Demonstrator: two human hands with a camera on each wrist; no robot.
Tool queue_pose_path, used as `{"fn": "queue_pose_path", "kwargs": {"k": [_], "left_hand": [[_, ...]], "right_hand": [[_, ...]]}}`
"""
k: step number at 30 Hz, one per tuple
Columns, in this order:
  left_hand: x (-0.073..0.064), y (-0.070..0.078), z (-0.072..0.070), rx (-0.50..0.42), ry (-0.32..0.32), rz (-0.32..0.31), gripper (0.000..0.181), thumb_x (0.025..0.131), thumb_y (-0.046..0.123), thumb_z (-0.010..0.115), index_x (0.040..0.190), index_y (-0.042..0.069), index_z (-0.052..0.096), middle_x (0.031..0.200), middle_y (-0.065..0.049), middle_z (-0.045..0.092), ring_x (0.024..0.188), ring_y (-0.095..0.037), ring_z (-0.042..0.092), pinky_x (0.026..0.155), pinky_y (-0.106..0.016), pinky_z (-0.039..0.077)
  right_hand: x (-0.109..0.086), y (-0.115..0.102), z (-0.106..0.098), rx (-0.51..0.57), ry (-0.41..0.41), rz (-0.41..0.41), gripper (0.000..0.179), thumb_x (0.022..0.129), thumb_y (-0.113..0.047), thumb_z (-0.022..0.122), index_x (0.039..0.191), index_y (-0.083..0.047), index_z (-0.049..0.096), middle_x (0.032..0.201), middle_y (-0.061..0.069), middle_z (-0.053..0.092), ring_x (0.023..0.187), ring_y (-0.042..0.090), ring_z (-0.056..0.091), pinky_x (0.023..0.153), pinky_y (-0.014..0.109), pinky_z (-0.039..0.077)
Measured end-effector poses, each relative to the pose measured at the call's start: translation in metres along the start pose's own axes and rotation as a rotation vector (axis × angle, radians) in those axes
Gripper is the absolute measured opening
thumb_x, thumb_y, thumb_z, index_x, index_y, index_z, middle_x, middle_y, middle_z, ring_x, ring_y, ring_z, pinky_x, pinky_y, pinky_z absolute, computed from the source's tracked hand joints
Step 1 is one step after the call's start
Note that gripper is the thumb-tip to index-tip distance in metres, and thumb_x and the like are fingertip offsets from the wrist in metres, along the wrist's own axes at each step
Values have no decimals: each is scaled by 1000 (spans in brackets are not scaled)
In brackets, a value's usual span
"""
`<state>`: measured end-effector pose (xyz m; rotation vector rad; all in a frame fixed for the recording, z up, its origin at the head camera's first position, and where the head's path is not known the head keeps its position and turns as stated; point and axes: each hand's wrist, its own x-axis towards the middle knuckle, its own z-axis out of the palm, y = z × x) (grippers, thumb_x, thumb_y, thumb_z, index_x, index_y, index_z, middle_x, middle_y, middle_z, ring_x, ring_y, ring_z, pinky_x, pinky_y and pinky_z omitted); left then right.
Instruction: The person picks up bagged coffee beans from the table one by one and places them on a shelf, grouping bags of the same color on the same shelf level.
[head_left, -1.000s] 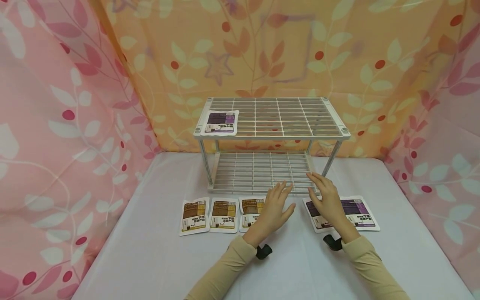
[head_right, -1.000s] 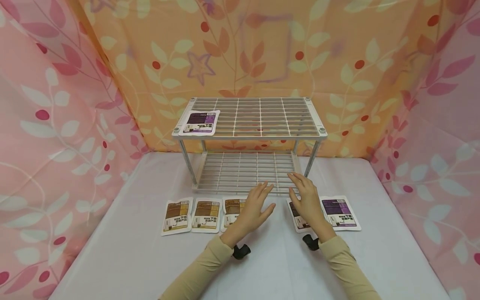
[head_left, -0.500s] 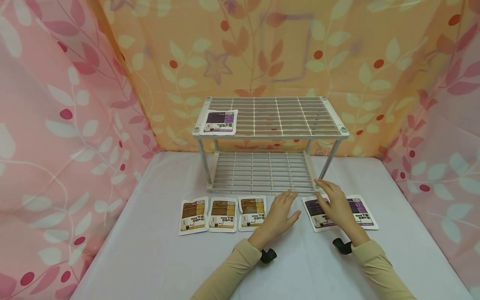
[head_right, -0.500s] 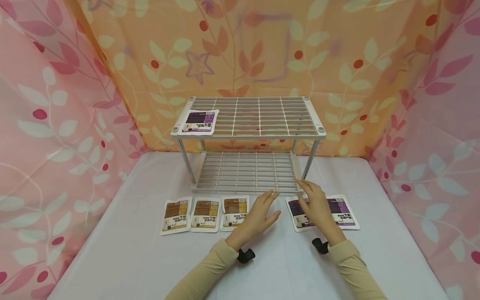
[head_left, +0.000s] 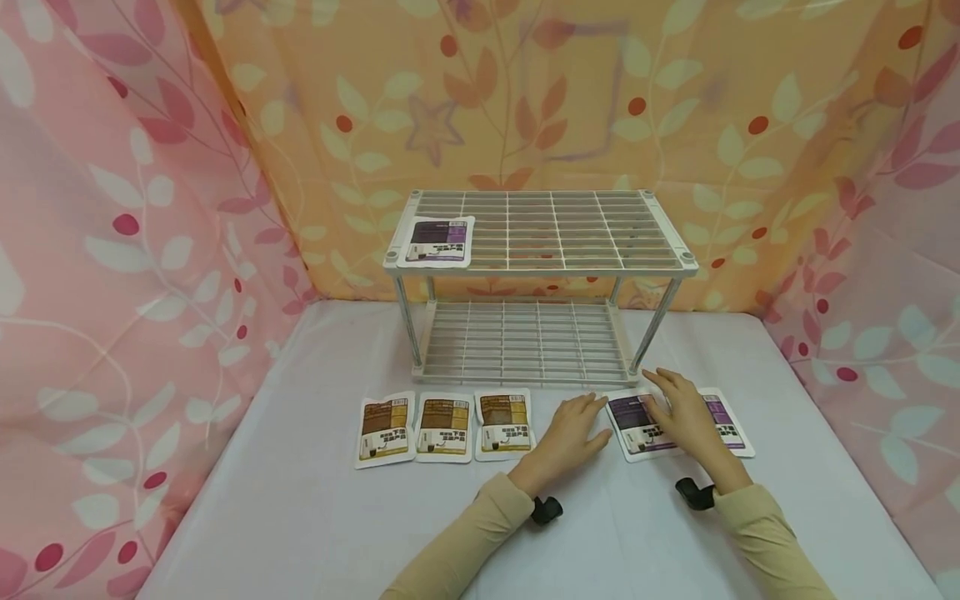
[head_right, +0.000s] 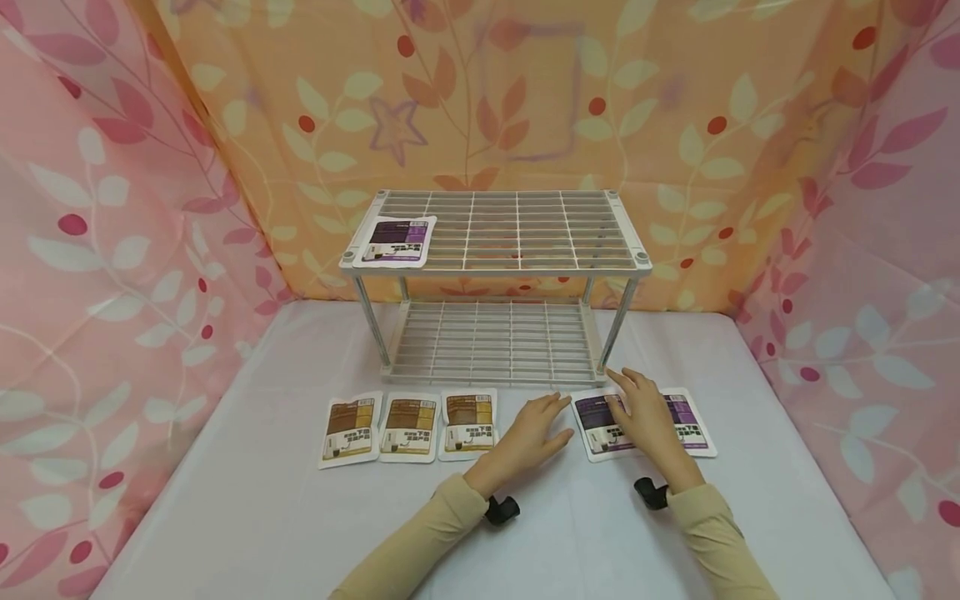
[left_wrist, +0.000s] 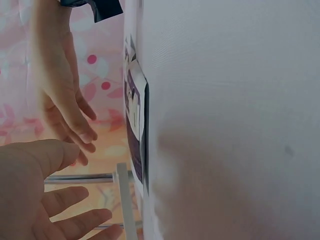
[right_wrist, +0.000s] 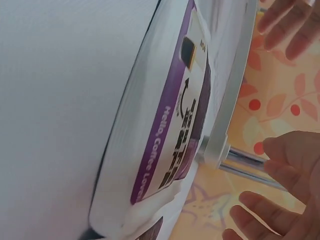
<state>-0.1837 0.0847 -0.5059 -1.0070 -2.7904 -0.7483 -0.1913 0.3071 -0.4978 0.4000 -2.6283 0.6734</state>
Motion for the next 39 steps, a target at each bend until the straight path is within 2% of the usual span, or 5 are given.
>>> {"fn": "queue_pose_path", "kwargs": {"k": [14,18,21,30,39], "left_hand": [[5,7,22,103,-16,44,48,94,36,51,134,10,48,125,-4,58,118,-19,50,102,-29,37],[6,10,25,126,-20,55,48,93,37,51,133,10,49,124,-3,59,117,-19,51,102,-29,37],[7,12,26,128,-21,58,48,93,38,51,132,11,50,124,-2,59,115,-19,52,101,-29,37],[7,14,28,36,-37,36,47,94,38,50,134,15,48,126,1,59,112,-18,54,97,-29,40],[6,12,26,-68,18,34,42,92,30,56,130,13,53,127,2,59,111,-14,57,94,-24,43]], "right_hand": [[-11,10,-10,-48,-208,144,45,85,-11,63,125,8,52,115,34,55,105,51,50,89,61,39],[-14,12,-10,-44,-227,147,44,83,-10,64,121,10,54,95,26,62,81,35,57,75,51,46],[-16,13,-9,-45,-244,151,43,83,-11,65,120,10,54,78,14,58,68,22,47,62,40,42],[-18,10,-7,-21,-245,176,43,83,-10,66,120,8,55,70,9,51,61,16,41,53,29,32],[-18,-1,-8,8,-236,193,45,79,-10,69,118,8,56,66,9,46,58,15,38,49,26,29]]}}
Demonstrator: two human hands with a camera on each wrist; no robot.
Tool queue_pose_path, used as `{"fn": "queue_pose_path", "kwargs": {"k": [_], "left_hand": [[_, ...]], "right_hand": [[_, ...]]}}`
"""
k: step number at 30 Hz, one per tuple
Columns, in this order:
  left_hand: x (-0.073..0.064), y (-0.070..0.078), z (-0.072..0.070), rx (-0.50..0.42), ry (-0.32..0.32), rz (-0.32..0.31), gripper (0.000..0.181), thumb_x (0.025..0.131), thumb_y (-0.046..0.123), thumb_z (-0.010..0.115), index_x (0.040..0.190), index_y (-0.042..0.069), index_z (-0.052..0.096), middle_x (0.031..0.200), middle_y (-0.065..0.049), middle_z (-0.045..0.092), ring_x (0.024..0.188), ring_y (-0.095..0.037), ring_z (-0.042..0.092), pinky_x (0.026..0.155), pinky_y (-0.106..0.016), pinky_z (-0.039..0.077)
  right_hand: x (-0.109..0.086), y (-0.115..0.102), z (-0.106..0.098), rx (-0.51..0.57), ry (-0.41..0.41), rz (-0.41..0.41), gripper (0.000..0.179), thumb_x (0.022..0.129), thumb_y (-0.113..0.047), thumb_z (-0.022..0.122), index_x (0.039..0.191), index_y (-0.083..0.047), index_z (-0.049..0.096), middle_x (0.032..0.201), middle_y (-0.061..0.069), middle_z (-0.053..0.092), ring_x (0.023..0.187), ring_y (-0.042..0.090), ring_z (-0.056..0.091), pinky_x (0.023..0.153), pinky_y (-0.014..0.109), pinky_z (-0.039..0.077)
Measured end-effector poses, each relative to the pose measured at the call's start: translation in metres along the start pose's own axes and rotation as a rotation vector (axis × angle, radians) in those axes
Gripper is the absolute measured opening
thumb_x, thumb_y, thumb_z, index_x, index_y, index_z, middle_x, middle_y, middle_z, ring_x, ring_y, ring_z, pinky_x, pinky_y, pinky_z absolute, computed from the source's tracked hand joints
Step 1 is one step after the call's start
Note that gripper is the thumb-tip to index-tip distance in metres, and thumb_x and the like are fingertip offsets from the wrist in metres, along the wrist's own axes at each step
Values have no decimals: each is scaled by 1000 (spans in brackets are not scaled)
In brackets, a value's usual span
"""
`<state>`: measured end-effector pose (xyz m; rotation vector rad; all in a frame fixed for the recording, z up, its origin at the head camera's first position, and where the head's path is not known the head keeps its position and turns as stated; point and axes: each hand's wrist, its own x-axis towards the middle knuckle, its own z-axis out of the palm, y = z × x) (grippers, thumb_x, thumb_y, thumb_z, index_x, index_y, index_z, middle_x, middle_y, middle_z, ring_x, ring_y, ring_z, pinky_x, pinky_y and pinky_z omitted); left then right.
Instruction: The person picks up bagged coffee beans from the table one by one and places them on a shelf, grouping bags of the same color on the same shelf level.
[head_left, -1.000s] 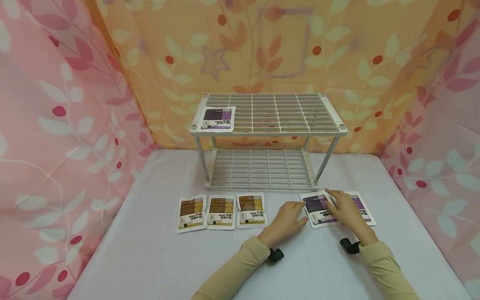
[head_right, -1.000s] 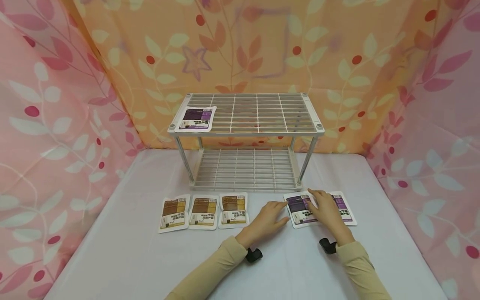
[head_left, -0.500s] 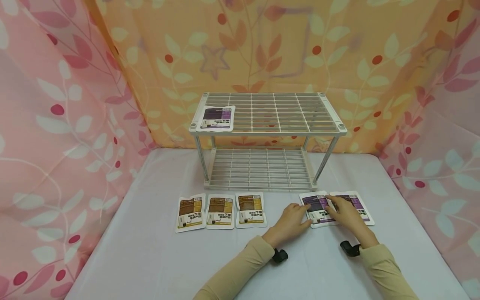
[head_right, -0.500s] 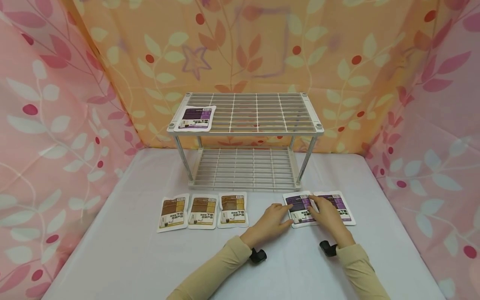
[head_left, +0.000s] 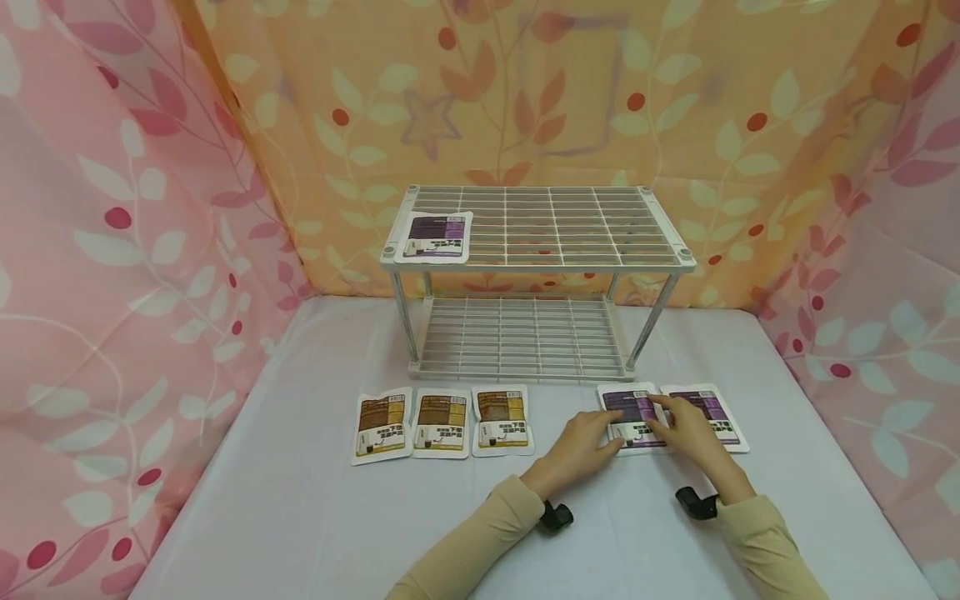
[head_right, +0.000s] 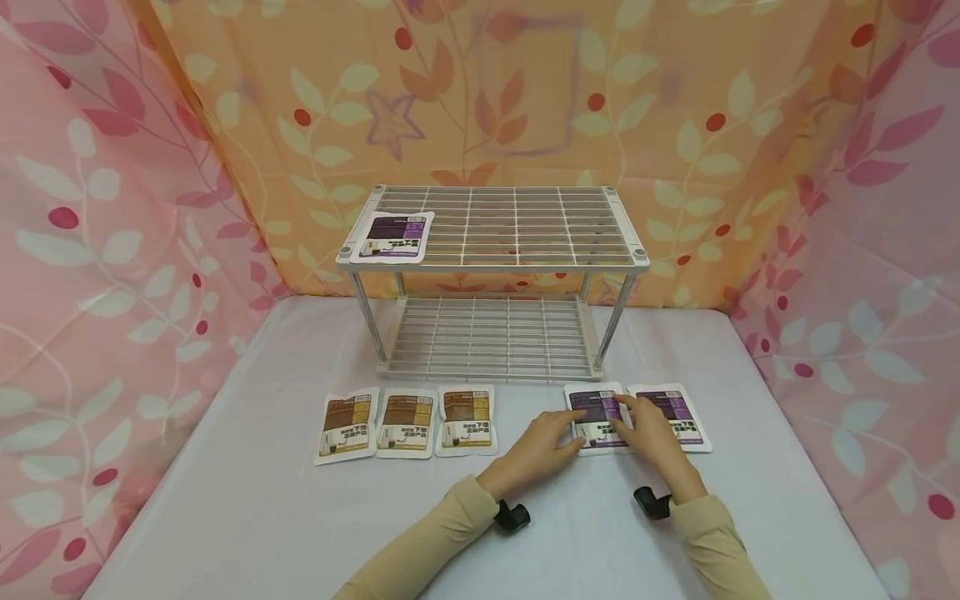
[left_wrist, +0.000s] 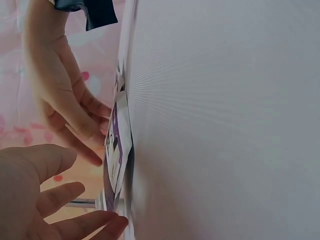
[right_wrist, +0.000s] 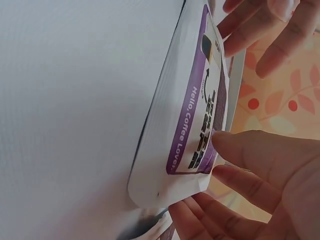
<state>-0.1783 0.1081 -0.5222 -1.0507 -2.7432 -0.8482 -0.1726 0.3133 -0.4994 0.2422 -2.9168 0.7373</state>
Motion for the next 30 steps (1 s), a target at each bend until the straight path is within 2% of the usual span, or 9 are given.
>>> {"fn": "queue_pose_path", "kwargs": {"k": [5,9,17,24,30], "left_hand": [[-5,-1,-5,-96,-2,-50,43,92,28,56,132,14,50,128,0,57,117,-13,53,98,-23,41],[-8,-3,-10,-162,34,-78,44,92,26,57,132,14,49,127,-1,56,118,-12,52,99,-21,40],[-12,-7,-18,-183,91,-69,45,89,22,62,131,14,51,127,-5,55,116,-15,53,98,-24,42],[-15,-14,-24,-208,124,-94,47,86,17,66,131,14,52,135,-13,48,118,-22,52,98,-30,43],[-18,-18,-33,-229,150,-115,52,80,9,70,130,13,53,138,-16,44,119,-27,51,95,-29,46]], "right_hand": [[-2,-4,0,18,14,-6,46,78,-10,71,117,8,57,75,13,52,65,19,46,53,27,36],[-2,-7,1,30,30,-18,48,78,-12,71,119,7,56,83,18,56,71,24,53,56,29,41],[4,-16,1,47,70,-53,52,78,-12,72,124,4,54,102,26,58,78,30,58,60,32,46],[7,-28,3,77,69,-80,59,76,-12,74,127,7,51,106,29,55,79,30,58,60,32,50],[9,-35,8,120,70,-98,68,73,-11,77,130,8,46,109,30,51,82,32,56,59,28,50]]}}
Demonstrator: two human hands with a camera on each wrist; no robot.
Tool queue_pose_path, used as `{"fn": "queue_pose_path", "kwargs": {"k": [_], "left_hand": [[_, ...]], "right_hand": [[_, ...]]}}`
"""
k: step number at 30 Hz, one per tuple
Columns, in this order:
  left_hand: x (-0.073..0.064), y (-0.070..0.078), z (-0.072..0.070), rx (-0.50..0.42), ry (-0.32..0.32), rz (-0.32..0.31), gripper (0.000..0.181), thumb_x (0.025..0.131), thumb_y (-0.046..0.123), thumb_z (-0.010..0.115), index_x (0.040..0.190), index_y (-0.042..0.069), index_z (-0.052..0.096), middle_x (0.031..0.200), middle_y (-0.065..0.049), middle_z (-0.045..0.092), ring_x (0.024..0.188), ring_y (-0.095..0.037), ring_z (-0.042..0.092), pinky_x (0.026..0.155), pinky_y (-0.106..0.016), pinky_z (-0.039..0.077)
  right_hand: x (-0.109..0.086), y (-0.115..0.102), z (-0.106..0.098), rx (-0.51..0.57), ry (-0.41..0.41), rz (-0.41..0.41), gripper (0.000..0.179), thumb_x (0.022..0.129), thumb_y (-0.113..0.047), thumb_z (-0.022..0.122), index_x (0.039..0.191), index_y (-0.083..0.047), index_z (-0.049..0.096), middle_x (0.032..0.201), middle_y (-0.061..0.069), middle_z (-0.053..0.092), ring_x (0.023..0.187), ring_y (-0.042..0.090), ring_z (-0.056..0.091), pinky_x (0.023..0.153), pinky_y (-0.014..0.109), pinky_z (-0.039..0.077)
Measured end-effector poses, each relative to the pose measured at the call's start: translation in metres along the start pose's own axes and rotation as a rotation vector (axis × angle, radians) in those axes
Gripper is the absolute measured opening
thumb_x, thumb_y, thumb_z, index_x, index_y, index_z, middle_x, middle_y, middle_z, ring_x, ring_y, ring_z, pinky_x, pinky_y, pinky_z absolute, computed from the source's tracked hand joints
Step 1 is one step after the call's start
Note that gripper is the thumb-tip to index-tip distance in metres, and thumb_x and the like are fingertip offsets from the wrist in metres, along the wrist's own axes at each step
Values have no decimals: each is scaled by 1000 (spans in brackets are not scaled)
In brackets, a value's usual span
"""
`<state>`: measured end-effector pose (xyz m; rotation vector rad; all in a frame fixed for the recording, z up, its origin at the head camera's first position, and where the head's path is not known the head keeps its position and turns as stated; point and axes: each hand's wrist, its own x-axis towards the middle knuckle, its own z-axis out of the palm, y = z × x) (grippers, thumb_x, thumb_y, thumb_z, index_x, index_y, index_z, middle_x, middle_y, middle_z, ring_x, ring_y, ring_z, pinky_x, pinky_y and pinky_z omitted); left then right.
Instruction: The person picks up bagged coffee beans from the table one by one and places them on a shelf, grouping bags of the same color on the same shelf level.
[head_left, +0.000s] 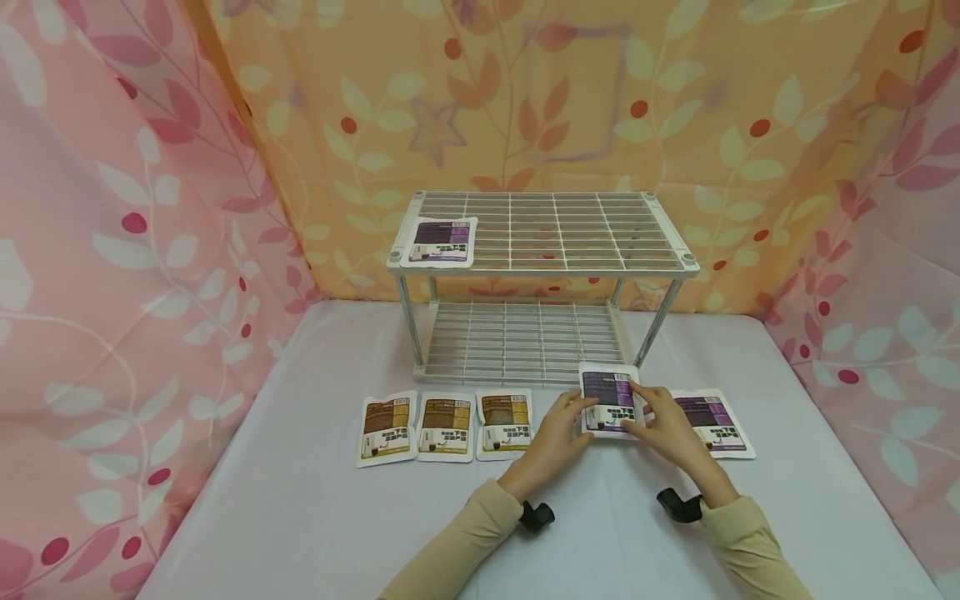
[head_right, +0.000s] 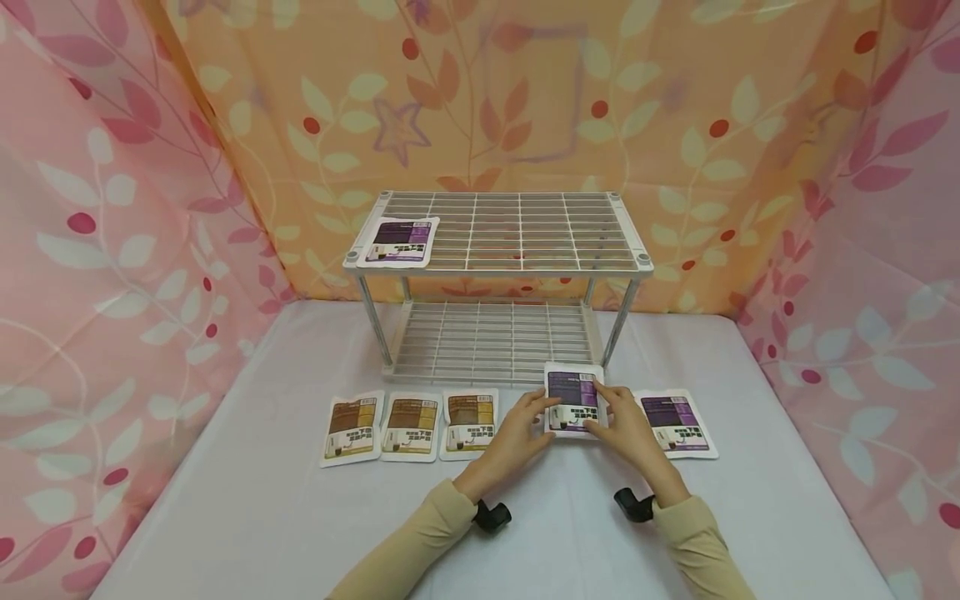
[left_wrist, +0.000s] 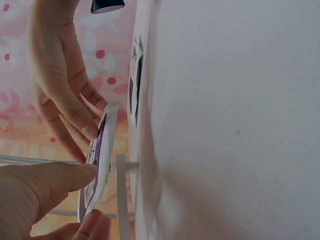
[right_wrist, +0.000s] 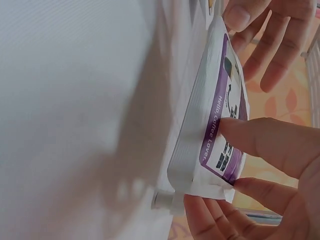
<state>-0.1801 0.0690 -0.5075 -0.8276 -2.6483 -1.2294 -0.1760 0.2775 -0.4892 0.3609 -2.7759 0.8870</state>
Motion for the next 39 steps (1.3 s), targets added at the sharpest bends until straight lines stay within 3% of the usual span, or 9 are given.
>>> {"fn": "queue_pose_path", "kwargs": {"k": [6,13,27,39], "left_hand": [[-1,-2,-5,-8,29,-25,57,76,3,72,129,12,54,140,-16,40,117,-27,51,86,-21,48],[-1,-8,-9,-52,76,-22,58,73,-2,70,128,11,55,139,-16,40,80,-9,54,68,-10,44],[-3,-17,-26,-95,109,-49,61,74,-3,70,131,9,52,143,-13,36,90,-15,58,73,-17,50],[-7,-27,-40,-102,141,-46,60,76,-3,70,132,8,50,139,-14,39,86,-17,59,68,-17,50]], "right_hand": [[3,-4,5,43,15,-28,72,70,-8,79,130,11,45,114,31,48,85,32,55,60,28,52],[5,-11,9,51,4,-42,74,69,-5,79,132,11,43,117,30,47,80,29,56,65,37,53],[13,-29,16,90,34,-94,79,65,3,79,134,10,41,121,28,43,80,28,57,67,42,53],[21,-43,26,91,73,-107,79,63,4,80,133,8,43,121,30,43,78,29,56,67,42,52]]}}
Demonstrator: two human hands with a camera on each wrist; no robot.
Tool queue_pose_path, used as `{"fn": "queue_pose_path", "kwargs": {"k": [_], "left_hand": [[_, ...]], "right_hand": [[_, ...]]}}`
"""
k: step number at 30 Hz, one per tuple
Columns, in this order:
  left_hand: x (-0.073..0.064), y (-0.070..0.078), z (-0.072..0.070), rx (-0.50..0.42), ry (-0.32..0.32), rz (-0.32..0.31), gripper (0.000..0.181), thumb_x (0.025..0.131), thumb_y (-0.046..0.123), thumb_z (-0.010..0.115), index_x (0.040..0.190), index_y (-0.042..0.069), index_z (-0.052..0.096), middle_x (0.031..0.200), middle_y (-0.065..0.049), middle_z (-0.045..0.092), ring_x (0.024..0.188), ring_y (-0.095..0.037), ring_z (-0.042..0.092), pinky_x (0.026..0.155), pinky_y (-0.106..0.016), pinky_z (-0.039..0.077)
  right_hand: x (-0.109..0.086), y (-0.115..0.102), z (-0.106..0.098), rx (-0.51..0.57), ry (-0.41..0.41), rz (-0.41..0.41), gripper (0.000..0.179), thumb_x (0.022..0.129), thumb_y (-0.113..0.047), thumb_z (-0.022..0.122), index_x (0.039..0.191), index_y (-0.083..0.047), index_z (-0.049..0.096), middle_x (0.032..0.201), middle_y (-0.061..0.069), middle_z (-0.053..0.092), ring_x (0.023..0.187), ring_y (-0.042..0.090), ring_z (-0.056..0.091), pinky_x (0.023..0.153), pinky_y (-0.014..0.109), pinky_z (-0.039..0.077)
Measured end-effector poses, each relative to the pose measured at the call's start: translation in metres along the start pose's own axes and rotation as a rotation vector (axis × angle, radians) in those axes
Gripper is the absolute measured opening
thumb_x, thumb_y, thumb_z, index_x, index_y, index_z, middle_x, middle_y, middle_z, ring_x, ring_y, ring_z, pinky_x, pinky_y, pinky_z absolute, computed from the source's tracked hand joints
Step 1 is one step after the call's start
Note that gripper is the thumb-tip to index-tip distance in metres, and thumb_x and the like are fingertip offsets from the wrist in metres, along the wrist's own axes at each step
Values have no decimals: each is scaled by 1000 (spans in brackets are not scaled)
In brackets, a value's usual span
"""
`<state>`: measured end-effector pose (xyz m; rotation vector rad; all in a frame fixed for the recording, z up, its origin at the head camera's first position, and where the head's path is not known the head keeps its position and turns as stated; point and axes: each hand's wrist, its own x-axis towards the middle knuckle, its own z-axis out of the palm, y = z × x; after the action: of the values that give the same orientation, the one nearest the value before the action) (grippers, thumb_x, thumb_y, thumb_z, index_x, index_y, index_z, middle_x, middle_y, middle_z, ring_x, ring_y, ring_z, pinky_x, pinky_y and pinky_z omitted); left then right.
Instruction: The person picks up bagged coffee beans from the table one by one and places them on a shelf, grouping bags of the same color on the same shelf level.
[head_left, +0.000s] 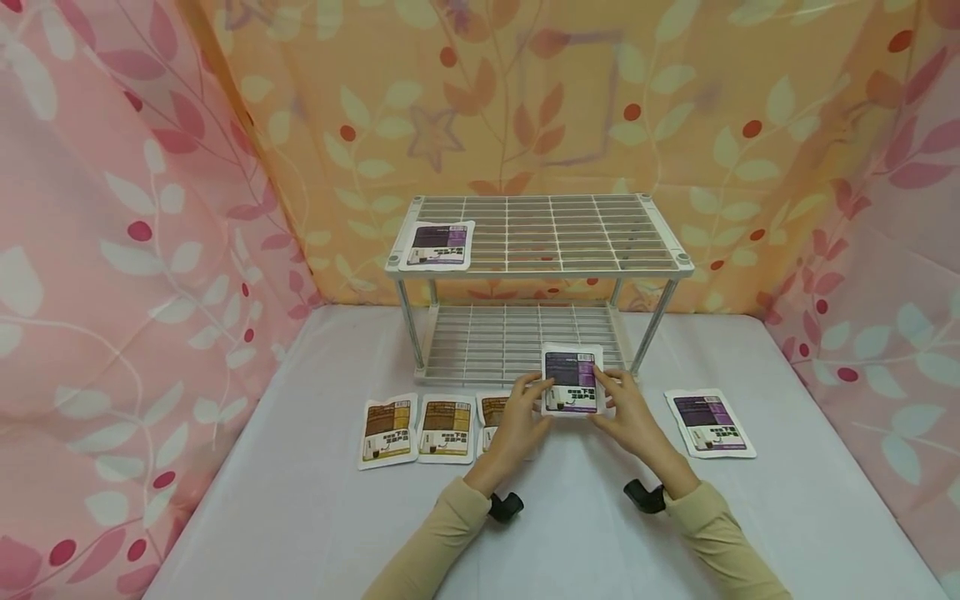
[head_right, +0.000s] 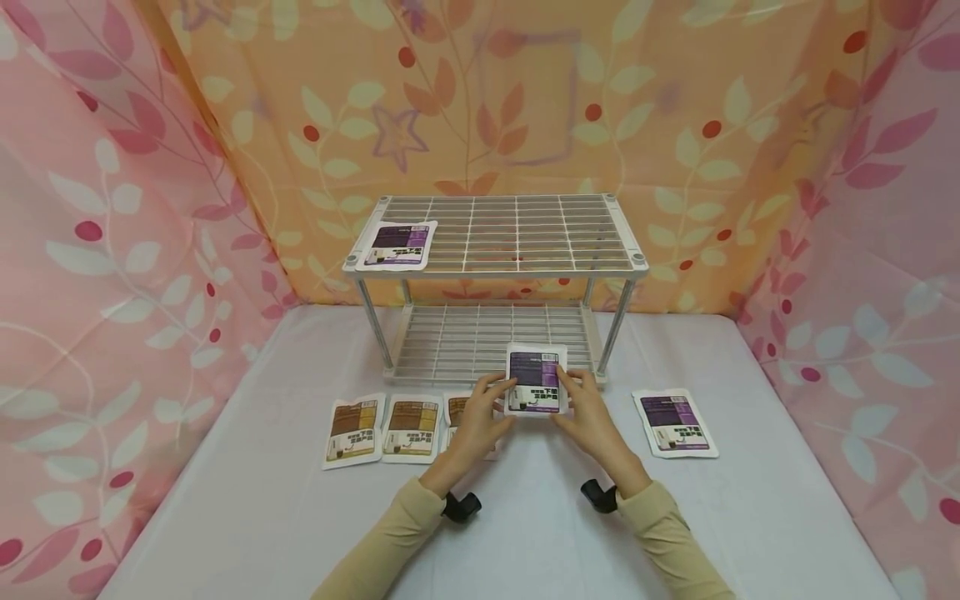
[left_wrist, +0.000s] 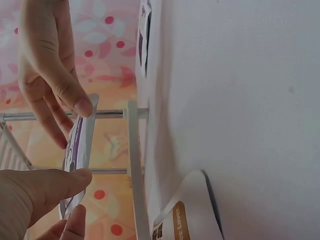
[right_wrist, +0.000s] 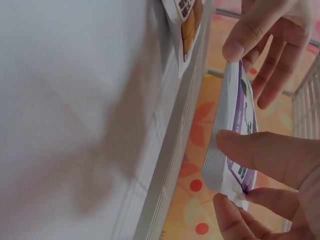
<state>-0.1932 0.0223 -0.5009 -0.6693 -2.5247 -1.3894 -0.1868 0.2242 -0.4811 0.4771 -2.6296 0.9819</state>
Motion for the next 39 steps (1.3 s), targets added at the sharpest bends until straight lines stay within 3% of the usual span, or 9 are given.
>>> {"fn": "queue_pose_path", "kwargs": {"k": [10,20,31,39], "left_hand": [[2,-2,-15,7,32,-8,61,75,-8,69,131,5,51,134,-13,42,85,-17,58,66,-27,54],[3,1,-33,41,32,-27,62,77,-4,69,135,8,48,133,-10,42,90,-16,57,65,-13,49],[4,2,-49,77,112,105,60,78,-3,69,134,7,49,131,-14,43,87,-18,56,63,-18,50],[6,10,-60,83,141,126,60,79,-1,69,135,8,48,132,-13,41,93,-18,55,68,-23,52]], "right_hand": [[8,-15,7,-25,33,-22,79,65,3,80,134,6,43,124,30,41,81,31,57,68,41,52],[15,-30,9,-17,70,-50,78,65,3,80,135,3,44,124,27,41,80,29,57,69,38,52],[21,-42,10,-9,137,-123,76,68,1,79,135,-1,46,129,25,40,82,30,59,70,37,54],[27,-50,9,-15,188,-178,69,70,-2,79,133,-3,49,135,21,39,91,29,57,70,36,54]]}}
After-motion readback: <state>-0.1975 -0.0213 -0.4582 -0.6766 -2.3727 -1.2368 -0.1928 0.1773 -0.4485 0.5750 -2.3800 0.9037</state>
